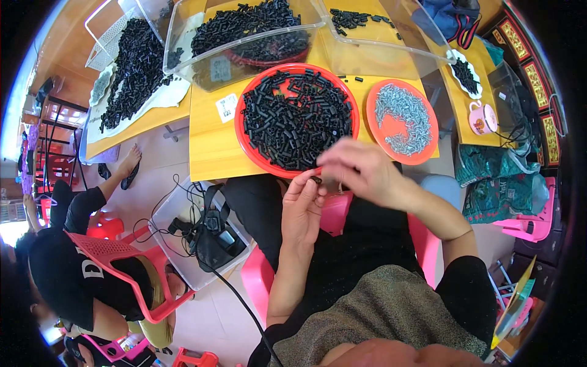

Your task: Manually assembling small silver rings onto black cylindrical components at a workbench.

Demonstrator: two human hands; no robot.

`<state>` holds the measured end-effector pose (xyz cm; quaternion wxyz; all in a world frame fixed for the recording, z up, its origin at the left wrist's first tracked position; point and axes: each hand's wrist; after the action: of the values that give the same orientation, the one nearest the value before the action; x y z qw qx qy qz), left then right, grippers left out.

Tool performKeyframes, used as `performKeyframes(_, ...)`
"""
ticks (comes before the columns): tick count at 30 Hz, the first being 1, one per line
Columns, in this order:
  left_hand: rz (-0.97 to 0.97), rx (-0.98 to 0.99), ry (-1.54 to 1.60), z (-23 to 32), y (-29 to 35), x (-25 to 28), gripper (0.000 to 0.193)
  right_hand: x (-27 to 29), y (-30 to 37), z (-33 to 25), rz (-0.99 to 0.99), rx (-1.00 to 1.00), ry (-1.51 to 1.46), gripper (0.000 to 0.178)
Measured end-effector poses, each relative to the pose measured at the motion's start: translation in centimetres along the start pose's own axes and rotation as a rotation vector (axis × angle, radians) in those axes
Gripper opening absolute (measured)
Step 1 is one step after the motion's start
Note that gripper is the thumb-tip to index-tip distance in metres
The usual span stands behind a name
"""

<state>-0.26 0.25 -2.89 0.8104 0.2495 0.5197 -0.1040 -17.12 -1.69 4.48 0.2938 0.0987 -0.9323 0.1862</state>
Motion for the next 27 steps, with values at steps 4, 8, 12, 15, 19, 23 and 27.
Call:
performKeyframes(4,0.099,-0.027,-0.093,0.8,-0.5,0.2,0.026,1.9,-5.3,5.6,0.139,-0.07,0.3,0.018)
performKeyframes(8,0.071,-0.021,-0.064,1.1,-0.9,-0.1,0.038,1.5,-9.2,10.5,0.061,-0.217,0.513,0.022)
performKeyframes(12,0.045,-0.011,-0.135,1.6,-0.7,-0.6,0.055,-1.8,-9.9,10.5,0.017,-0.084,0.407,0.03)
performKeyframes(15,0.025,-0.005,-0.126,1.7,-0.7,-0.5,0.056,-3.6,-7.7,8.6,-0.06,0.024,0.379,0.038)
performKeyframes(19,0.027,-0.008,-0.112,1.6,-0.7,-0.4,0.055,-3.7,-4.5,6.1,-0.164,0.126,0.297,0.039)
performKeyframes(23,0.04,-0.003,-0.1,1.5,-0.8,-0.3,0.054,-1.8,-2.7,4.9,-0.23,0.137,0.299,0.036)
performKeyframes(27,0.034,0.001,-0.086,1.6,-0.8,-0.1,0.054,1.3,-3.4,6.4,-0.042,0.104,0.312,0.026)
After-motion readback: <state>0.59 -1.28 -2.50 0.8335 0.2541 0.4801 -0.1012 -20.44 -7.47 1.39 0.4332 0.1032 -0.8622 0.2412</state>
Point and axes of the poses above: each hand's wrist, its own y-axis away from the middle knuckle, its own x-axis out of the back of the hand, z = x × y, and after that the axes turned 1 degree about -z, right-handed
